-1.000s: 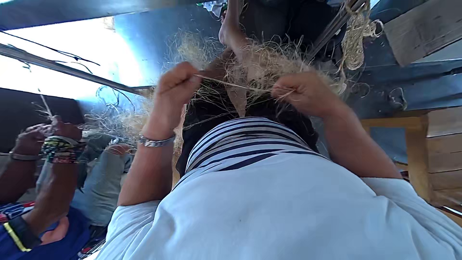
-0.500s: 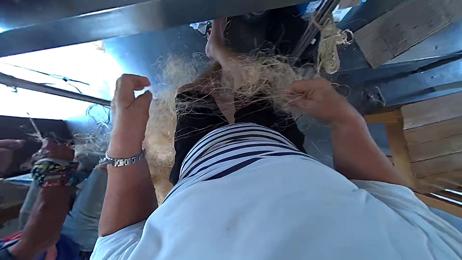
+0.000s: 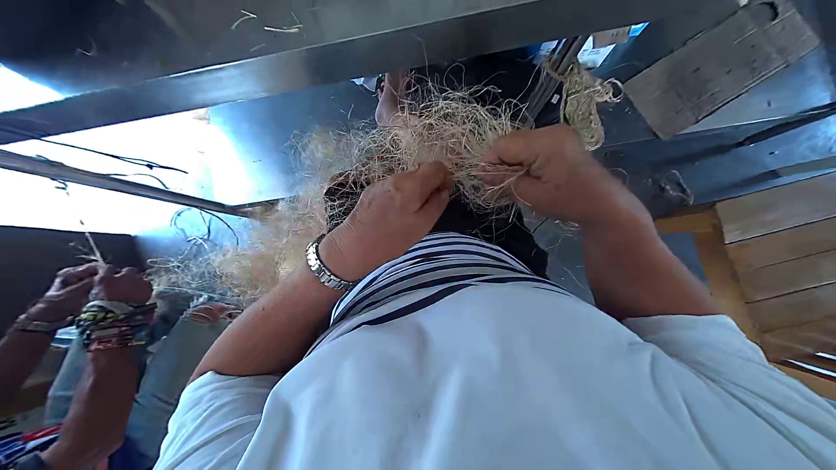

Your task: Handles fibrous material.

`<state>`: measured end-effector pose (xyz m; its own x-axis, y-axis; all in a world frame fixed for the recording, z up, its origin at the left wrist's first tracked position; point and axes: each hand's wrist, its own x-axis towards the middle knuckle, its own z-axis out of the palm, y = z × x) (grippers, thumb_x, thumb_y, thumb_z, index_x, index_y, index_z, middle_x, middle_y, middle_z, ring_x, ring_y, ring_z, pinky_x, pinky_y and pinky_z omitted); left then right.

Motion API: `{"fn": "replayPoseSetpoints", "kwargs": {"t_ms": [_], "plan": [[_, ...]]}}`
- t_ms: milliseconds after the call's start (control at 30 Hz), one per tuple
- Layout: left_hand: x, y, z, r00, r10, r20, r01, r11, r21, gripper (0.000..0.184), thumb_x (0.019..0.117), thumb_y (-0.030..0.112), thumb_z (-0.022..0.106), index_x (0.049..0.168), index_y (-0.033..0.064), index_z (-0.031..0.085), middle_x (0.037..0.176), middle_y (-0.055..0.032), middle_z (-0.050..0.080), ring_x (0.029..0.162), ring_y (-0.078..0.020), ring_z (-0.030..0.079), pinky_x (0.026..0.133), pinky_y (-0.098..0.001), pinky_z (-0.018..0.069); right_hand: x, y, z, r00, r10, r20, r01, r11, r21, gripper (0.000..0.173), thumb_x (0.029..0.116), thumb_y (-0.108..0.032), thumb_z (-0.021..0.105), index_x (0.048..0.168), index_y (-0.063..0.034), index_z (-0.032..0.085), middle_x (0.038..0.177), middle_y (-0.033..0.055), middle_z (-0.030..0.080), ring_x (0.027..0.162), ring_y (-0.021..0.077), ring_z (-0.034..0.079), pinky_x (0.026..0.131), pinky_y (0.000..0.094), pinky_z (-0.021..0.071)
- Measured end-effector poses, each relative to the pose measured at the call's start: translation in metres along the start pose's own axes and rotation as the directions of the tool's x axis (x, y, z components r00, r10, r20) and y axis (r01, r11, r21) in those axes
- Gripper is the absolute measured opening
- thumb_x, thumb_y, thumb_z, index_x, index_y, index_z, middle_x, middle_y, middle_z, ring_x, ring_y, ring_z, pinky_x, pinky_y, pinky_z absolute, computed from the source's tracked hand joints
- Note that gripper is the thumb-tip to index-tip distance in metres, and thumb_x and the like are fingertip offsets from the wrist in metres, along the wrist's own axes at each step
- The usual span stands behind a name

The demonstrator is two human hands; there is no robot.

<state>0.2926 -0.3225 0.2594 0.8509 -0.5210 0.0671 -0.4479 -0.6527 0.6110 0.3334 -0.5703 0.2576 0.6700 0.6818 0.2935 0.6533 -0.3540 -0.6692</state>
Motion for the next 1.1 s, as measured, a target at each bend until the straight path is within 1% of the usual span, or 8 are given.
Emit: {"fn": "replayPoseSetpoints", "kwargs": {"t_ms": [133,267,400,467,600,767,967,1100], "plan": [[-0.003,-0.019,-0.007,0.998,-0.045,0.046,0.055,0.968,-0.244,0.026,0.1059,0.022,0.045,0.091,0.0099,0.063,0.075,0.0046,0.055,0.068,-0.0034,0.051,0.065,-0.0275,0.0443,-0.006,0.014,-0.002,1.0,-0.001,-0.002,0.001,0.997,-0.074,0.019,0.0993,-0.013,0.057,0.094,-0.0016,0.07,0.089,0.0124,0.068,0.083,0.0222,0.066,0.075,0.0427,0.0536],[-0.01,-0.025,-0.008,0.997,0.071,-0.005,-0.071,0.984,-0.165,0.031,0.1064,0.021,0.04,0.093,0.0098,0.066,0.08,0.0026,0.058,0.077,-0.0063,0.055,0.071,-0.0306,0.045,-0.008,0.025,0.009,0.999,0.04,0.001,-0.04,0.994,-0.098,0.017,0.0974,-0.017,0.061,0.096,-0.0031,0.071,0.103,0.0168,0.07,0.1,0.0317,0.069,0.085,0.0534,0.0546],[-0.006,-0.021,-0.004,0.961,0.267,-0.075,-0.277,0.926,-0.257,0.034,0.1046,0.015,0.037,0.084,0.0063,0.063,0.131,-0.0101,0.061,0.128,-0.0178,0.051,0.11,-0.0436,0.0346,-0.004,0.028,0.02,0.99,0.135,-0.038,-0.137,0.99,-0.037,0.015,0.0947,-0.016,0.065,0.098,-0.0031,0.072,0.105,0.0156,0.07,0.102,0.0291,0.067,0.089,0.051,0.0524],[-0.003,-0.02,0.001,0.921,0.359,-0.149,-0.382,0.766,-0.516,0.035,0.1055,0.016,0.035,0.081,0.0087,0.059,0.134,-0.01,0.062,0.138,-0.0203,0.049,0.118,-0.0393,0.0363,-0.001,0.035,0.026,0.981,0.181,-0.067,-0.181,0.983,-0.006,0.014,0.0929,-0.012,0.068,0.1,-0.001,0.072,0.106,0.0174,0.07,0.101,0.0294,0.067,0.089,0.0504,0.0529],[-0.001,-0.02,0.011,0.92,0.222,-0.323,-0.39,0.426,-0.816,0.028,0.1061,0.038,0.048,0.088,0.027,0.066,0.086,0.0108,0.066,0.095,-0.0091,0.065,0.1,-0.0404,0.0518,0.002,0.057,0.034,0.933,0.359,-0.006,-0.359,0.933,0.003,0.016,0.0951,-0.012,0.068,0.104,-0.0009,0.074,0.103,0.0169,0.069,0.094,0.0275,0.066,0.086,0.0482,0.0536],[-0.006,-0.031,-0.01,0.857,-0.037,-0.513,-0.501,0.171,-0.849,0.032,0.1047,0.022,0.04,0.08,0.0221,0.061,0.068,0.0076,0.058,0.07,-0.0104,0.061,0.08,-0.0367,0.0556,-0.014,0.104,0.044,0.853,0.522,0.026,-0.521,0.853,-0.041,0.021,0.0974,-0.017,0.068,0.103,0.0031,0.072,0.096,0.0213,0.071,0.093,0.0354,0.068,0.087,0.0593,0.0515],[-0.045,-0.055,-0.049,0.795,-0.229,-0.562,-0.515,0.236,-0.824,0.041,0.1058,0.021,0.031,0.077,0.0203,0.059,0.065,0.0072,0.055,0.062,-0.0086,0.054,0.062,-0.0263,0.0484,-0.022,0.113,0.055,0.85,0.526,0.012,-0.526,0.849,0.043,0.021,0.0956,-0.019,0.071,0.1,0.0016,0.073,0.092,0.0173,0.072,0.086,0.0267,0.068,0.085,0.0503,0.0529],[-0.125,-0.084,-0.102,0.599,-0.371,-0.709,-0.509,0.507,-0.695,0.038,0.1052,0.02,0.021,0.083,0.0145,0.052,0.069,0.0049,0.052,0.062,-0.006,0.052,0.062,-0.0199,0.0471,-0.033,0.131,0.049,0.745,0.667,0.013,-0.661,0.742,-0.113,0.025,0.0976,-0.018,0.068,0.108,0.0045,0.072,0.108,0.0292,0.07,0.108,0.0469,0.065,0.097,0.0677,0.0464]]}}
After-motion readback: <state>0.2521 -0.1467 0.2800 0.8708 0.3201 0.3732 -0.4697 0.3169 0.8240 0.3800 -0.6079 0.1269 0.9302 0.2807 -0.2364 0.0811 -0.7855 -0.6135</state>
